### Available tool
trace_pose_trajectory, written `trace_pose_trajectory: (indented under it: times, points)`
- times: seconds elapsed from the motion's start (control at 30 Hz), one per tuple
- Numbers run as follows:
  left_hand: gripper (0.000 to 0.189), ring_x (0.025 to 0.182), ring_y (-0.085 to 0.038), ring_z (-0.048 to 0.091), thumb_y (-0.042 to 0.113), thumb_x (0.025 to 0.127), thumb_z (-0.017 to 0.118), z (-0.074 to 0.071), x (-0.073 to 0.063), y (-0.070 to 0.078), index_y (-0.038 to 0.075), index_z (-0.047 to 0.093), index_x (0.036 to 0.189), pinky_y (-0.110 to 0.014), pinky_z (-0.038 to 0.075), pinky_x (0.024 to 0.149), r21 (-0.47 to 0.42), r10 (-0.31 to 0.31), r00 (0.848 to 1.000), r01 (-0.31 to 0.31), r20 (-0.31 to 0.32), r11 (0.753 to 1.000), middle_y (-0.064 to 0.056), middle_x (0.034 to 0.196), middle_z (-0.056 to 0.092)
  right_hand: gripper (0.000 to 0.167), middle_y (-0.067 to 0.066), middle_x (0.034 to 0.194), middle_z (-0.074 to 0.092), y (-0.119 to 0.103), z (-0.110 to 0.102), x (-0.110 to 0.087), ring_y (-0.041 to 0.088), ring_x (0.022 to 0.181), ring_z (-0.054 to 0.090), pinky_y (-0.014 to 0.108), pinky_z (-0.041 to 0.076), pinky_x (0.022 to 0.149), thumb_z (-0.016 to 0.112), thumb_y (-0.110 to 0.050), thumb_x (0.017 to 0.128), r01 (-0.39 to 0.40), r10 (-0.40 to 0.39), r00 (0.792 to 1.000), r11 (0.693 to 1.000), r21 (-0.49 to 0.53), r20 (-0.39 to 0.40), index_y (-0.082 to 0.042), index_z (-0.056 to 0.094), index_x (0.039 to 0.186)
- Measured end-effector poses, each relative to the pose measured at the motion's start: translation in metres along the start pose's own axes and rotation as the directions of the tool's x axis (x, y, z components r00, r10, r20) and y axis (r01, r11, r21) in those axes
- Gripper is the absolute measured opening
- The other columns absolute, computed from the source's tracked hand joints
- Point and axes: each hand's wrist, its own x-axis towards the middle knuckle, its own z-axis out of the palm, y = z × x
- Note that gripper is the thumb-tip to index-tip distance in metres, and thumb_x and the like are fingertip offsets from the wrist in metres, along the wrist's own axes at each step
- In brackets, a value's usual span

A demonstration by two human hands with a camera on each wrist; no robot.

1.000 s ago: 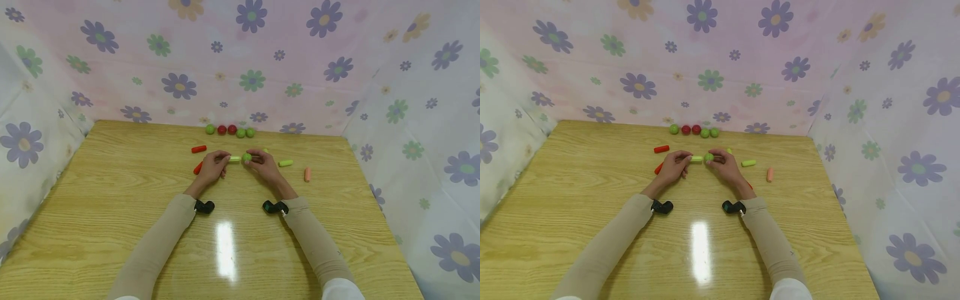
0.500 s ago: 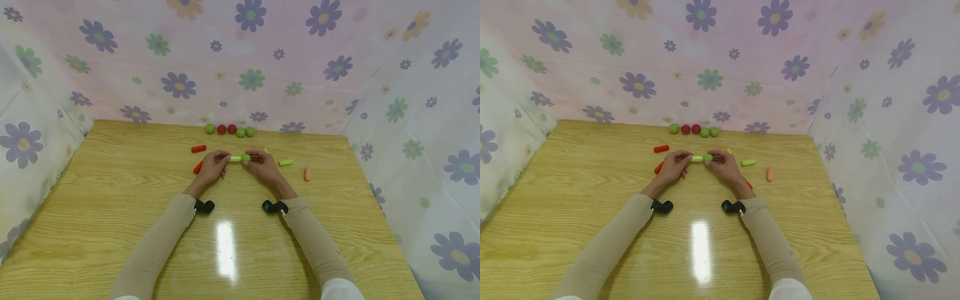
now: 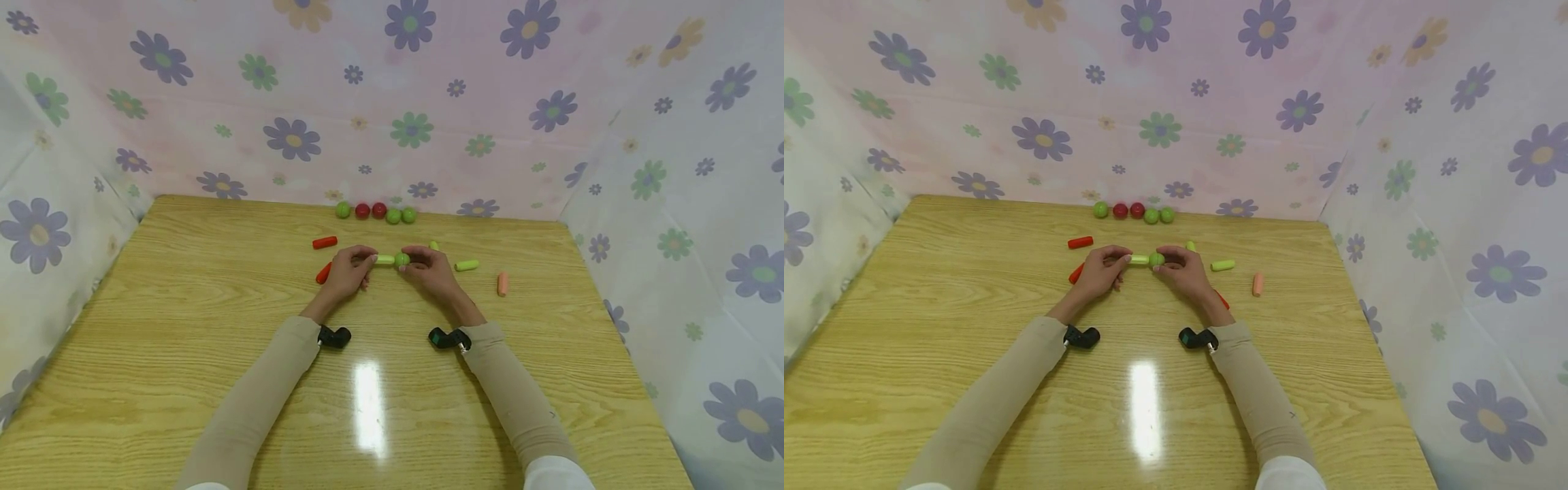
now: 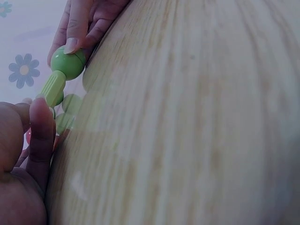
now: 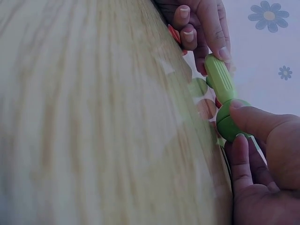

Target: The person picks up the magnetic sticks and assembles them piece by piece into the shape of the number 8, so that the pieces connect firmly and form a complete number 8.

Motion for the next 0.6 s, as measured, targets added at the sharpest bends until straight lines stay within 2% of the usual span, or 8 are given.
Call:
trace_pose_trajectory:
  times: [0.13, 0.27, 0.47, 0.6]
  points:
    - [0.025, 0.051, -0.014, 0.054, 0.017, 0.105, 0.059, 0.0009, 0.0001, -0.0003, -0.001, 0.068, 0.119, -0.024, 0.051, 0.049, 0.003, -0.003, 1.000, 0.003, -0.006, 1.000, -0.021, 0.076, 0.062, 0.039, 0.021, 0.124, 0.063, 0.0008, 0.0007, -0.0004, 0.013, 0.101, 0.064, 0.021, 0.055, 0.085, 0.072, 0.003, 0.092, 0.003, -0.003, 1.000, 1.000, 0.007, -0.005, 0.003, 0.064, 0.130]
    - [0.024, 0.051, -0.014, 0.054, 0.017, 0.105, 0.059, 0.0012, -0.0001, 0.0000, 0.000, 0.068, 0.119, -0.025, 0.051, 0.049, 0.006, -0.005, 1.000, 0.005, -0.010, 1.000, -0.017, 0.075, 0.061, 0.039, 0.021, 0.124, 0.063, 0.0004, 0.0009, -0.0007, 0.013, 0.102, 0.064, 0.021, 0.055, 0.085, 0.072, 0.004, 0.092, 0.019, -0.019, 1.000, 1.000, 0.001, -0.005, 0.004, 0.063, 0.130]
    - [0.024, 0.050, -0.015, 0.054, 0.017, 0.105, 0.059, 0.0013, 0.0000, 0.0009, 0.000, 0.068, 0.119, -0.025, 0.050, 0.048, 0.011, -0.007, 1.000, 0.008, -0.017, 1.000, -0.021, 0.077, 0.062, 0.040, 0.025, 0.127, 0.062, -0.0008, 0.0006, -0.0010, 0.020, 0.109, 0.063, 0.020, 0.054, 0.087, 0.072, 0.004, 0.092, 0.050, -0.050, 0.999, 0.999, -0.017, 0.006, 0.006, 0.062, 0.131]
    - [0.025, 0.051, -0.015, 0.054, 0.017, 0.105, 0.059, 0.0015, 0.0006, 0.0005, -0.001, 0.068, 0.120, -0.024, 0.050, 0.049, 0.013, -0.006, 1.000, 0.006, -0.018, 1.000, -0.023, 0.080, 0.063, 0.041, 0.026, 0.127, 0.062, -0.0012, 0.0005, -0.0012, 0.020, 0.108, 0.063, 0.019, 0.054, 0.087, 0.072, 0.004, 0.092, 0.062, -0.062, 0.998, 0.998, -0.023, 0.007, 0.008, 0.062, 0.131]
